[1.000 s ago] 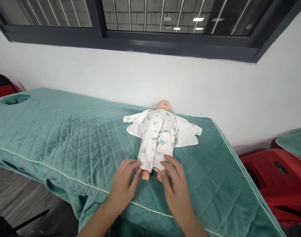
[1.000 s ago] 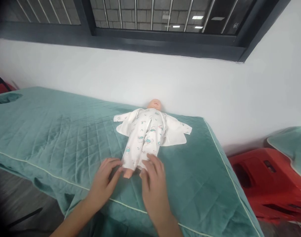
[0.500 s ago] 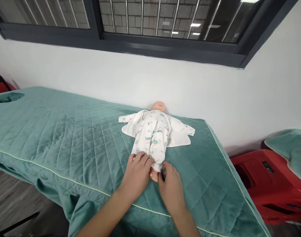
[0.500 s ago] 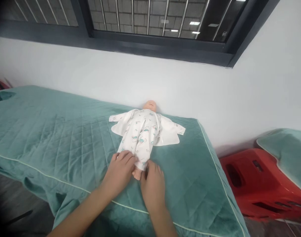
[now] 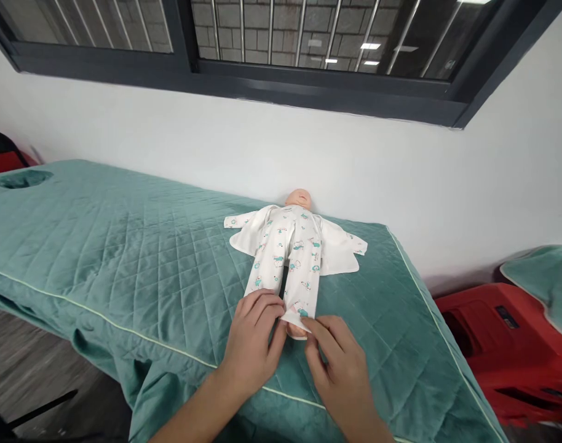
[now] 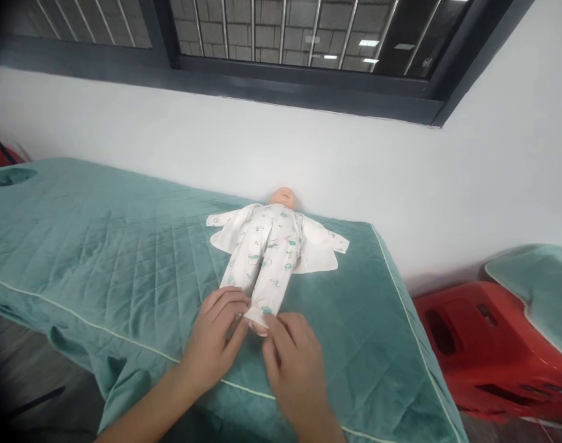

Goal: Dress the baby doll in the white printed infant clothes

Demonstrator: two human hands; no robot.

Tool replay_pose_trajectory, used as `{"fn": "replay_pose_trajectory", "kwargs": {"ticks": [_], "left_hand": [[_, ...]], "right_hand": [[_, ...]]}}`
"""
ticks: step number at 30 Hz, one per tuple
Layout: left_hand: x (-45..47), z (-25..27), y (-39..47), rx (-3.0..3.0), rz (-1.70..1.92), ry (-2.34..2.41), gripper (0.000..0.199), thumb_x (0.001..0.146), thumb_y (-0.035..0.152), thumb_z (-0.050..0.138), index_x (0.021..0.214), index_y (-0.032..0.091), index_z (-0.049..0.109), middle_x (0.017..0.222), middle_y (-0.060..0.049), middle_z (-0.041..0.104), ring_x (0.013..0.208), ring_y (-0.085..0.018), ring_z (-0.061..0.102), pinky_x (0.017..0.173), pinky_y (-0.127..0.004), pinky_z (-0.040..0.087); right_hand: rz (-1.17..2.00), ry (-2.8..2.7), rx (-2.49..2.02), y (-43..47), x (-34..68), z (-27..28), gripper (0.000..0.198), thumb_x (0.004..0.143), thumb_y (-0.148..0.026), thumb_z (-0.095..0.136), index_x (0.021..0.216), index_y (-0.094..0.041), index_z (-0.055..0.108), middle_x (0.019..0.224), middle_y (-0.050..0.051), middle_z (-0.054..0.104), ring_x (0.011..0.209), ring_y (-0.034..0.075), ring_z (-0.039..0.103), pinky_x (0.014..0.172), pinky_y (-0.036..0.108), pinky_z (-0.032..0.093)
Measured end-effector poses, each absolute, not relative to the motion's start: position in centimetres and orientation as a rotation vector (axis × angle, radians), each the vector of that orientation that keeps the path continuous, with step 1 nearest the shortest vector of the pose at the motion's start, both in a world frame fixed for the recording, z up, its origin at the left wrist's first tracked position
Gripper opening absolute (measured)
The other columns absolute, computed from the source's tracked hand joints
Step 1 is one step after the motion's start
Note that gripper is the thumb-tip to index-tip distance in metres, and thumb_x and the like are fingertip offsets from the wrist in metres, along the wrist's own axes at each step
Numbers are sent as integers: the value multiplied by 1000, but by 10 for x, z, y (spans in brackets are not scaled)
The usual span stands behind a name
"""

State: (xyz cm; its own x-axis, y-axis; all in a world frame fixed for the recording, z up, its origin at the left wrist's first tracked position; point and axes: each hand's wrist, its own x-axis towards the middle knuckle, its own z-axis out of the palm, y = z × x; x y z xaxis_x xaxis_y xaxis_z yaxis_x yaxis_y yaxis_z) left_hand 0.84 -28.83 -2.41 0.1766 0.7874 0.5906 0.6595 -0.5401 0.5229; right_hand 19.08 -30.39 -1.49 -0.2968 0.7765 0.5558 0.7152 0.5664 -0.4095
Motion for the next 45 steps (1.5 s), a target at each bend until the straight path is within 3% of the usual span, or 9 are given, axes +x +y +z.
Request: {"fn": "replay_pose_trajectory", "kwargs": {"ticks": [10, 19, 23, 28, 33, 45], "left_hand": [[-8, -56, -307, 2228, 1279, 1508, 26, 97, 13, 45, 117, 24, 58, 132, -7, 58, 133, -23, 46, 111, -47, 43], [-46, -87, -308, 1864, 1207, 1834, 27, 94, 25, 53, 121, 22, 58, 119, -8, 62, 108, -22, 61, 92, -43, 54], [-44, -78, -288, 1915, 1086, 1837, 17, 94, 23, 53, 107, 21, 63, 103, -5, 65, 90, -20, 64, 79, -37, 53], [-44, -78, -276, 1982, 1112, 1783, 13, 95, 21, 51, 95, 21, 64, 96, -4, 68, 91, -20, 63, 79, -36, 50], [-48, -80, -288, 1893, 1200, 1677, 15, 100, 29, 47, 95, 22, 60, 94, -3, 66, 89, -19, 63, 79, -35, 48], [-53, -67, -308, 2065, 1305, 1743, 13, 99, 24, 47, 104, 24, 59, 102, -4, 68, 98, -20, 63, 86, -37, 48]], "right_hand": [[173, -2102, -1346, -317, 194, -52, 26, 96, -15, 50, 119, -22, 58, 95, 5, 66, 84, 20, 65, 69, 32, 53], [148, -2171, -1225, -306, 153, -26, 32, 95, -14, 52, 125, -24, 56, 116, 9, 64, 105, 25, 59, 86, 40, 49], [140, -2271, -1330, -289, 128, -22, 30, 91, -8, 54, 117, -23, 60, 108, 6, 66, 100, 26, 58, 83, 43, 44], [80, -2254, -1461, -277, 115, -30, 16, 89, -8, 58, 98, -22, 61, 93, 5, 65, 91, 26, 56, 77, 41, 39], [66, -2223, -1442, -272, 115, -36, 15, 90, -8, 57, 98, -21, 62, 93, 5, 66, 89, 25, 55, 77, 40, 36], [190, -2168, -1185, -292, 124, -28, 16, 87, -7, 52, 87, -21, 58, 86, 1, 63, 87, 21, 53, 85, 39, 38]]}}
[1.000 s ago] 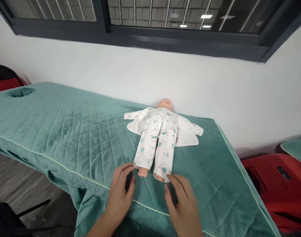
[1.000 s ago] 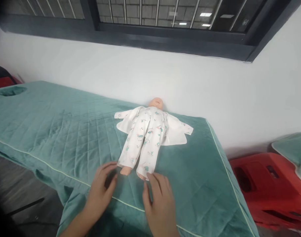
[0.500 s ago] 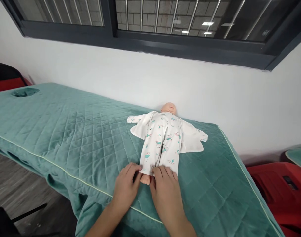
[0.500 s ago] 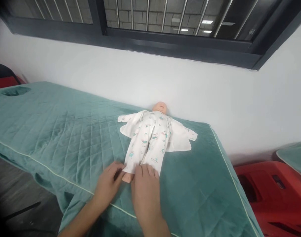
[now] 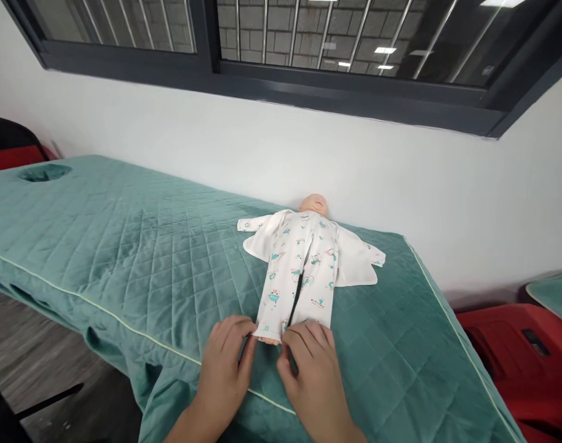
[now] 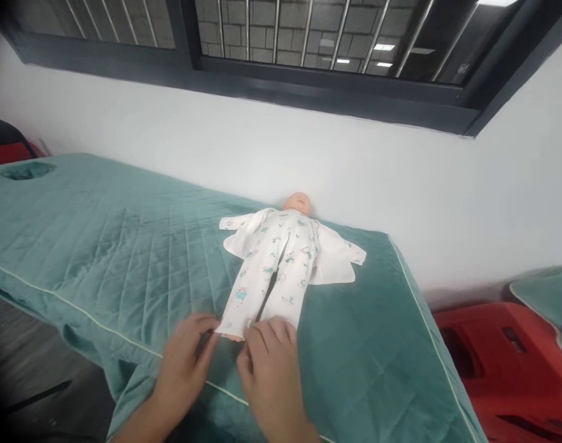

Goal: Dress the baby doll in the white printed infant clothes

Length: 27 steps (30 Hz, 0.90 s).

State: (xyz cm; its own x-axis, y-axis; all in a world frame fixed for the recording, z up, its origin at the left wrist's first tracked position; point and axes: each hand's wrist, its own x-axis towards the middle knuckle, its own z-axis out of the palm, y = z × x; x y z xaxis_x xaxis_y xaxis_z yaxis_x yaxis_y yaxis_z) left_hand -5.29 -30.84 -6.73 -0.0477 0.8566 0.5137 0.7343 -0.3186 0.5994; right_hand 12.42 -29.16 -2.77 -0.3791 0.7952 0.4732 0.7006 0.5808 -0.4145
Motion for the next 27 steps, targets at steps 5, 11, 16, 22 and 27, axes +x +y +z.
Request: {"fn": "replay_pose_trajectory", "kwargs": {"ticks": [5, 11, 16, 22, 27], "left_hand": [[-50, -85, -315, 2054, 1290, 1724, 11, 99, 24, 48, 103, 24, 59, 102, -4, 68, 97, -20, 63, 86, -37, 50], [-50, -84, -315, 2027, 1284, 1673, 12, 98, 24, 51, 104, 25, 61, 100, -3, 68, 98, -19, 63, 87, -35, 52], [-64, -82, -306, 1959, 1289, 1667, 14, 98, 28, 49, 100, 23, 62, 100, -4, 68, 97, -18, 64, 87, -34, 53], [-74, -83, -285, 1908, 1129, 1705, 22, 100, 34, 43, 95, 22, 61, 96, -5, 67, 93, -20, 63, 83, -35, 51], [-76, -76, -261, 1911, 938, 1775, 22, 99, 31, 41, 99, 23, 61, 96, -3, 68, 86, -19, 64, 77, -33, 48]], "right_hand": [[243, -2211, -1201, -292, 129, -39, 16, 86, -5, 53, 85, -21, 56, 88, 2, 62, 89, 21, 52, 86, 41, 40], [332, -2187, -1135, -296, 137, -37, 19, 91, -6, 53, 97, -23, 59, 102, 3, 63, 99, 21, 55, 89, 40, 46], [256, -1993, -1253, -303, 155, -48, 32, 93, -24, 63, 124, -26, 54, 124, 8, 59, 115, 25, 55, 93, 40, 52], [356, -1913, -1359, -303, 173, -61, 17, 94, -26, 63, 110, -27, 61, 107, 5, 62, 101, 22, 60, 84, 35, 55], [524, -1923, -1303, -300, 173, -57, 7, 99, -21, 54, 97, -24, 60, 96, 4, 60, 86, 16, 61, 74, 28, 53]]}}
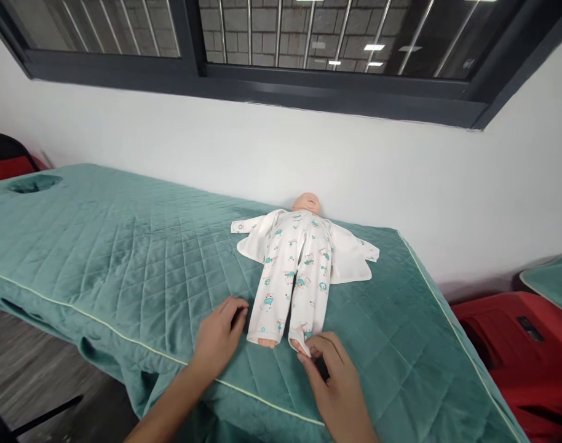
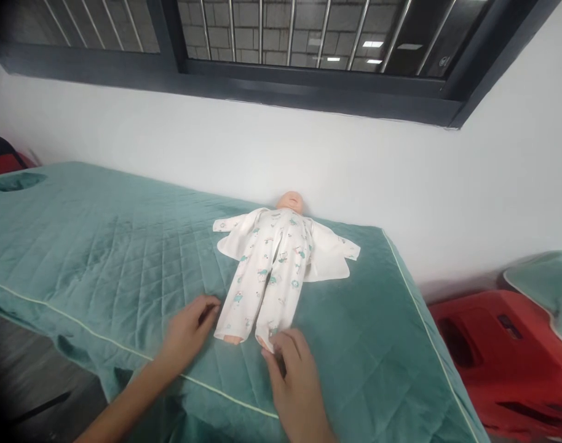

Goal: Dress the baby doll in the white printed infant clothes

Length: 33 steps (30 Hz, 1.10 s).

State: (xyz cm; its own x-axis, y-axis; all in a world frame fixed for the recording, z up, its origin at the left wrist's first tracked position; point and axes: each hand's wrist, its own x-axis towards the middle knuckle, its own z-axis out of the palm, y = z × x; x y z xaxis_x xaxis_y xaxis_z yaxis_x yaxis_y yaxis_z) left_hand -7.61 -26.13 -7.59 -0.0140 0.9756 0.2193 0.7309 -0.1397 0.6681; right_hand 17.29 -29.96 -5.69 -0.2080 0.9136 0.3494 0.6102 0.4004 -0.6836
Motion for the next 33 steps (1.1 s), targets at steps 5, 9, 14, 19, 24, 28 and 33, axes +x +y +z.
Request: {"fn": "replay_pose_trajectory", "kwargs": {"ticks": [5, 9, 14, 19, 24, 28, 33], "left_hand": [[-74, -71, -231, 2078, 865, 1836, 20, 98, 24, 43, 98, 24, 63, 96, -2, 69, 90, -19, 64, 75, -31, 46], [-69, -70, -204, 2367, 872, 1802, 20, 97, 20, 46, 100, 22, 66, 102, -5, 70, 96, -22, 62, 82, -35, 49], [-68, -74, -178, 2502, 900, 1724, 30, 95, 24, 54, 124, 23, 63, 131, -8, 64, 129, -27, 52, 101, -44, 48], [-70, -78, -161, 2618, 840, 1538, 39, 97, 25, 50, 136, 21, 58, 139, -9, 61, 138, -25, 48, 119, -47, 36], [-70, -73, -145, 2786, 766, 1253, 39, 98, 27, 48, 135, 21, 60, 131, -10, 66, 130, -24, 56, 118, -43, 40], [-67, -70, -130, 2915, 694, 1096, 39, 94, 31, 54, 130, 22, 63, 128, -10, 67, 127, -25, 57, 117, -44, 41], [-64, -69, -108, 3038, 644, 935, 33, 90, 31, 56, 119, 22, 69, 120, -11, 69, 121, -27, 60, 112, -46, 45]], "right_hand": [[363, -2010, -1153, -303, 172, -43, 12, 98, -14, 50, 96, -23, 58, 95, 4, 62, 87, 17, 62, 76, 28, 51], [300, -2123, -1096, -310, 178, -38, 16, 98, -12, 48, 96, -24, 58, 91, 4, 62, 80, 17, 60, 69, 29, 49], [345, -2032, -1065, -301, 207, -40, 10, 97, -17, 54, 103, -25, 57, 97, 4, 65, 89, 18, 63, 77, 29, 53], [237, -1888, -1334, -241, 239, -44, 12, 96, -21, 52, 107, -23, 56, 103, 7, 64, 92, 21, 64, 81, 36, 55], [63, -2318, -1361, -178, 239, -42, 33, 91, -9, 48, 120, -20, 60, 125, 11, 62, 118, 27, 54, 102, 45, 47], [-44, -2478, -1383, -160, 233, -45, 31, 92, -6, 47, 115, -18, 65, 112, 10, 66, 104, 27, 56, 93, 40, 49], [-135, -2454, -1418, -154, 234, -50, 23, 92, -7, 51, 103, -17, 68, 101, 10, 67, 94, 25, 56, 84, 36, 46]]}}
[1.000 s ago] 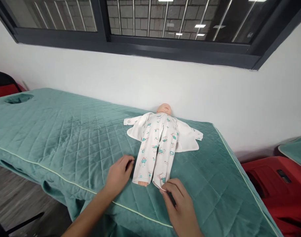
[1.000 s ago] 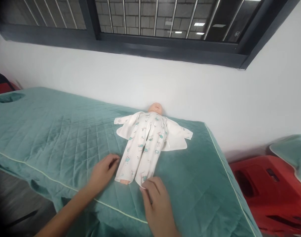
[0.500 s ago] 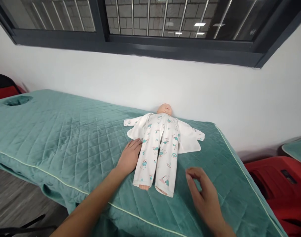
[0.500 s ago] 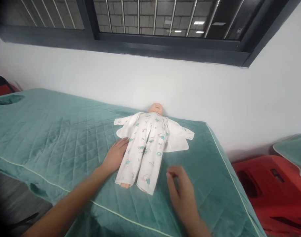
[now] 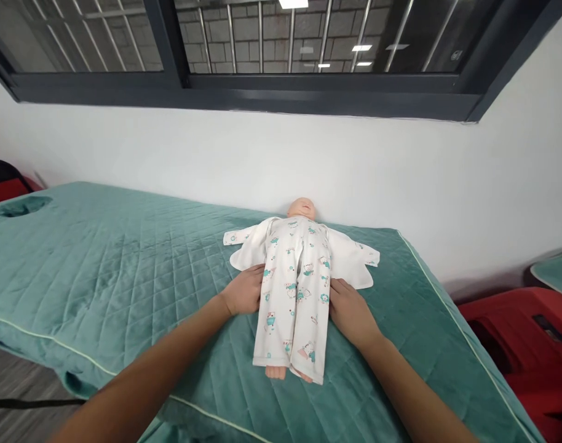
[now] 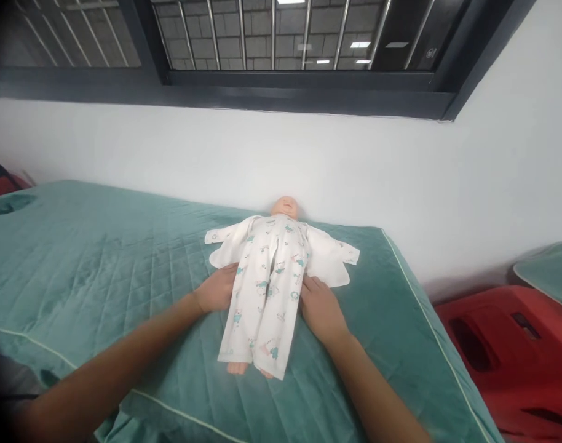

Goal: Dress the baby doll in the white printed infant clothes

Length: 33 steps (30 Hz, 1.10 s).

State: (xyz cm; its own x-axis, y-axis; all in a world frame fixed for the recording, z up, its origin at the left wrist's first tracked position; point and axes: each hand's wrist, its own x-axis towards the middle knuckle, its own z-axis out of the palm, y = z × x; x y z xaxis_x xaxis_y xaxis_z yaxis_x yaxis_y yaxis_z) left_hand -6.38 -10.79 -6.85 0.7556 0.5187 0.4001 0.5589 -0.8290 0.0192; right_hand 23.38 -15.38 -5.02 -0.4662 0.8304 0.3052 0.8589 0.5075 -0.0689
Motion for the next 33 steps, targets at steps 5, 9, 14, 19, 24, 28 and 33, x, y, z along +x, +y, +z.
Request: {"fn": "replay_pose_trajectory", "kwargs": {"ticks": [5, 9, 14, 19, 24, 28, 33], "left_hand": [[-63, -71, -95, -2806, -552, -855, 25, 88, 31, 59, 104, 19, 73, 102, -12, 71, 105, -27, 64, 95, -43, 52], [-64, -73, -96, -2778, -504, -887, 19, 87, 30, 60, 96, 19, 73, 97, -11, 70, 99, -25, 63, 92, -41, 51], [-63, -75, -98, -2719, -478, -989, 18, 89, 25, 58, 91, 18, 74, 93, -11, 70, 96, -25, 63, 86, -41, 50], [-63, -74, -106, -2668, -570, -1112, 19, 91, 18, 56, 95, 20, 74, 100, -12, 70, 102, -25, 63, 86, -41, 51], [-71, -72, -133, -2533, -766, -1215, 30, 96, 15, 47, 113, 23, 71, 124, -9, 67, 119, -23, 58, 95, -40, 49], [-74, -72, -150, -2494, -754, -1296, 31, 98, 17, 46, 115, 24, 70, 129, -7, 66, 126, -25, 54, 95, -42, 47], [-70, -67, -153, -2603, -725, -1301, 36, 95, 14, 47, 119, 28, 70, 127, -6, 67, 129, -27, 50, 98, -45, 45]], "right_hand": [[-142, -2399, -1406, -155, 240, -48, 14, 91, -11, 55, 95, -18, 66, 93, 7, 66, 92, 24, 57, 85, 36, 42], [-58, -2424, -1329, -161, 248, -48, 13, 88, -10, 54, 89, -18, 63, 90, 5, 65, 90, 21, 56, 86, 35, 40], [-35, -2458, -1311, -163, 250, -49, 16, 86, -9, 50, 88, -19, 63, 90, 5, 64, 89, 21, 56, 82, 34, 40], [-15, -2453, -1321, -162, 248, -49, 18, 88, -10, 48, 90, -20, 64, 92, 5, 65, 89, 21, 56, 82, 34, 40], [-37, -2407, -1326, -165, 250, -48, 16, 91, -12, 49, 89, -18, 63, 91, 6, 64, 91, 21, 57, 84, 34, 41], [-49, -2460, -1278, -169, 249, -46, 16, 91, -12, 50, 92, -19, 65, 94, 5, 64, 93, 21, 56, 87, 35, 40], [8, -2489, -1287, -172, 247, -44, 18, 90, -11, 50, 87, -21, 65, 92, 4, 64, 89, 20, 55, 83, 35, 40]]}}
